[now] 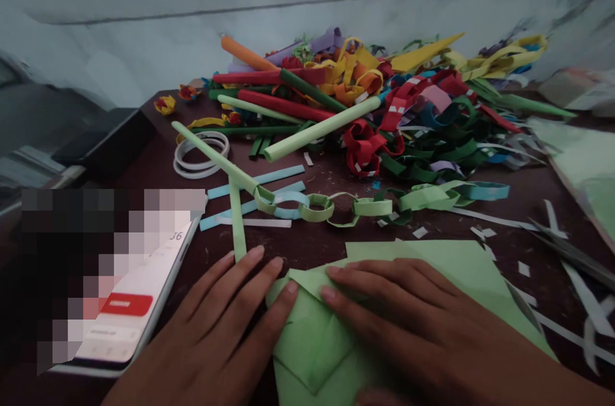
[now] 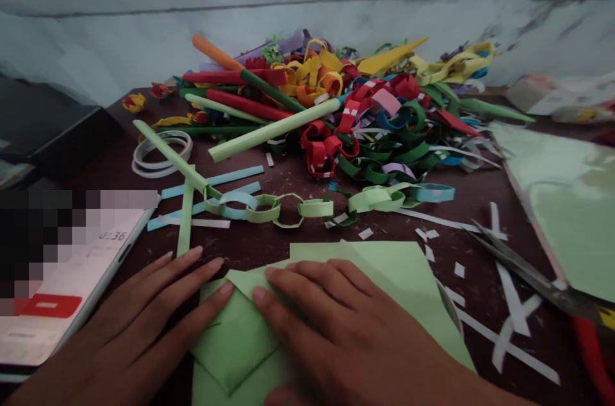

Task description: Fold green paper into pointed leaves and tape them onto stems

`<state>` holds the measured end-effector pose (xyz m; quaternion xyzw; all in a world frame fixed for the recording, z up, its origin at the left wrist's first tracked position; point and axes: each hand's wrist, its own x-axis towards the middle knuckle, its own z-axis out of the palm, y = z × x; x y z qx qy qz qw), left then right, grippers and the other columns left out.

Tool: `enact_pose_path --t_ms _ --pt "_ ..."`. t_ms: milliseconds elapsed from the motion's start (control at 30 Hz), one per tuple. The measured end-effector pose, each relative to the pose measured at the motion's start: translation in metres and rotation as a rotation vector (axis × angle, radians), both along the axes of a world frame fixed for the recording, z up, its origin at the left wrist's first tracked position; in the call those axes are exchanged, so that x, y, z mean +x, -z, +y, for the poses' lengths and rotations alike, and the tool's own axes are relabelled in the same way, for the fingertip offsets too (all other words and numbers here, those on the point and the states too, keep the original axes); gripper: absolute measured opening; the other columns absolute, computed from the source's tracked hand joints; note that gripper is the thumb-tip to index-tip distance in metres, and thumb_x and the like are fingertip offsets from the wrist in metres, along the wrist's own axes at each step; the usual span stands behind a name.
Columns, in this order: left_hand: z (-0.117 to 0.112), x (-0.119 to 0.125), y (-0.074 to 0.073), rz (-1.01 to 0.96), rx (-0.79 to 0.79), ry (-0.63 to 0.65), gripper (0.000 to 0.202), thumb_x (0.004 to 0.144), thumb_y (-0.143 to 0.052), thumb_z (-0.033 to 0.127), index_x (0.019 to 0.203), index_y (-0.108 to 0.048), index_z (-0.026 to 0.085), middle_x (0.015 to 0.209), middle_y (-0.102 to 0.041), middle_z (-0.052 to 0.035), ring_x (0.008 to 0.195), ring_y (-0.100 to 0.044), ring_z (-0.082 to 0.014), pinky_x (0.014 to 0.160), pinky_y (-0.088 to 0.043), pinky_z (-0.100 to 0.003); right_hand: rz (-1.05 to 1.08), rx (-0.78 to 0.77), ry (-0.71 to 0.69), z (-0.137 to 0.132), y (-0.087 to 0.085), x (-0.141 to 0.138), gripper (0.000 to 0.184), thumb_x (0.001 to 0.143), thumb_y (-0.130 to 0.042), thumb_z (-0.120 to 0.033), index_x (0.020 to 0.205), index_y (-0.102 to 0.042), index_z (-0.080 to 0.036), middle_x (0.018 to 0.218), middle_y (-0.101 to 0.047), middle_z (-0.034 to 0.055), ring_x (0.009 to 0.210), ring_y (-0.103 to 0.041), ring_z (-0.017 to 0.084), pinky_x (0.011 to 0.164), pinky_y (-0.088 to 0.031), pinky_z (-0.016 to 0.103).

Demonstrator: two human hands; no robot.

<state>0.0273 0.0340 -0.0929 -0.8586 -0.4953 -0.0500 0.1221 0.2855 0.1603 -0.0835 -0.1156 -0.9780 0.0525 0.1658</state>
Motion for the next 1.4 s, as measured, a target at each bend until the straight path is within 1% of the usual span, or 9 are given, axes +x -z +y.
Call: enact_pose_path --t_ms 100,200,400,500,733,867,1000,1200,1400 --pt "-0.002 0.005 -0.004 -0.033 -0.010 -0.046 0.072 0.085 -0.058 0.026 0.154 -0.038 0.016 0.159 -0.040 -0.0110 0.153 -0.023 -0.0307 0.125 -0.012 -0.042 -0.006 -0.075 0.029 -0.002 0.001 -0.002 0.049 0.101 -0.051 -0.054 0.136 -0.064 -0.023 0.131 -0.071 0.0058 0.113 -0.066 0.023 0.093 -0.057 0.037" --pt "-0.004 0.007 -0.006 -0.062 -0.014 -0.021 0.067 0.084 -0.057 0.027 0.149 -0.044 0.015 0.153 -0.048 -0.0084 0.148 -0.030 -0.0284 0.125 -0.012 -0.041 -0.008 -0.072 0.015 -0.004 0.002 -0.001 0.040 0.101 -0.052 -0.052 0.132 -0.066 -0.032 0.135 -0.068 0.0043 0.120 -0.063 0.024 0.094 -0.055 0.039" --pt "-0.008 0.004 -0.002 -0.114 -0.047 0.030 0.072 0.087 -0.061 0.043 0.150 -0.043 0.013 0.149 -0.052 -0.0093 0.141 -0.038 -0.0280 0.124 -0.015 -0.040 0.120 0.231 -0.002 -0.010 0.006 -0.001 0.041 0.105 -0.043 -0.050 0.131 -0.066 -0.029 0.149 -0.058 0.0025 0.138 -0.049 0.023 0.106 -0.040 0.039" --pt "-0.009 0.003 -0.001 -0.119 -0.034 0.052 0.077 0.087 -0.064 0.049 0.151 -0.042 0.011 0.148 -0.053 -0.0102 0.140 -0.040 -0.0289 0.123 -0.017 -0.041 0.129 0.291 0.044 -0.011 0.005 -0.001 0.046 0.104 -0.044 -0.054 0.128 -0.067 -0.023 0.149 -0.058 0.0061 0.140 -0.046 0.024 0.110 -0.036 0.038" --pt "-0.004 0.003 -0.002 -0.124 -0.007 0.091 0.073 0.091 -0.060 0.052 0.149 -0.046 0.010 0.145 -0.059 -0.0077 0.135 -0.046 -0.0295 0.120 -0.024 -0.041 0.078 0.126 -0.062 -0.006 0.002 0.000 0.036 0.102 -0.052 -0.046 0.131 -0.065 -0.029 0.155 -0.051 0.0048 0.144 -0.044 0.025 0.108 -0.043 0.042" --pt "-0.004 0.003 -0.001 -0.099 -0.002 0.080 0.069 0.091 -0.060 0.049 0.147 -0.048 0.012 0.144 -0.061 -0.0074 0.134 -0.048 -0.0292 0.117 -0.030 -0.041 0.030 0.069 0.033 -0.004 -0.004 -0.001 0.038 0.099 -0.057 -0.050 0.127 -0.069 -0.026 0.149 -0.056 0.0100 0.136 -0.053 0.031 0.102 -0.048 0.050" --pt "-0.006 0.001 0.001 -0.104 -0.023 0.076 0.071 0.090 -0.060 0.047 0.149 -0.045 0.010 0.146 -0.058 -0.0090 0.136 -0.045 -0.0293 0.121 -0.024 -0.042 0.009 -0.022 0.124 -0.002 -0.002 -0.004 0.048 0.100 -0.052 -0.056 0.132 -0.066 -0.023 0.144 -0.062 0.0070 0.131 -0.057 0.031 0.101 -0.049 0.054" --pt "-0.007 0.002 0.000 -0.099 -0.034 0.074 0.064 0.091 -0.056 0.040 0.148 -0.046 0.012 0.152 -0.053 -0.0080 0.140 -0.041 -0.0291 0.122 -0.018 -0.042 -0.005 -0.067 0.121 0.000 0.003 -0.006 0.052 0.102 -0.050 -0.054 0.138 -0.062 -0.019 0.144 -0.062 0.0050 0.130 -0.057 0.030 0.103 -0.048 0.053" --pt "-0.007 0.003 -0.003 -0.115 -0.053 0.032 0.068 0.093 -0.055 0.051 0.151 -0.043 0.017 0.158 -0.046 -0.0046 0.145 -0.035 -0.0269 0.122 -0.019 -0.038 0.029 -0.203 0.086 0.001 -0.008 -0.003 0.039 0.100 -0.058 -0.045 0.131 -0.067 -0.023 0.140 -0.065 0.0046 0.127 -0.058 0.025 0.104 -0.050 0.046"
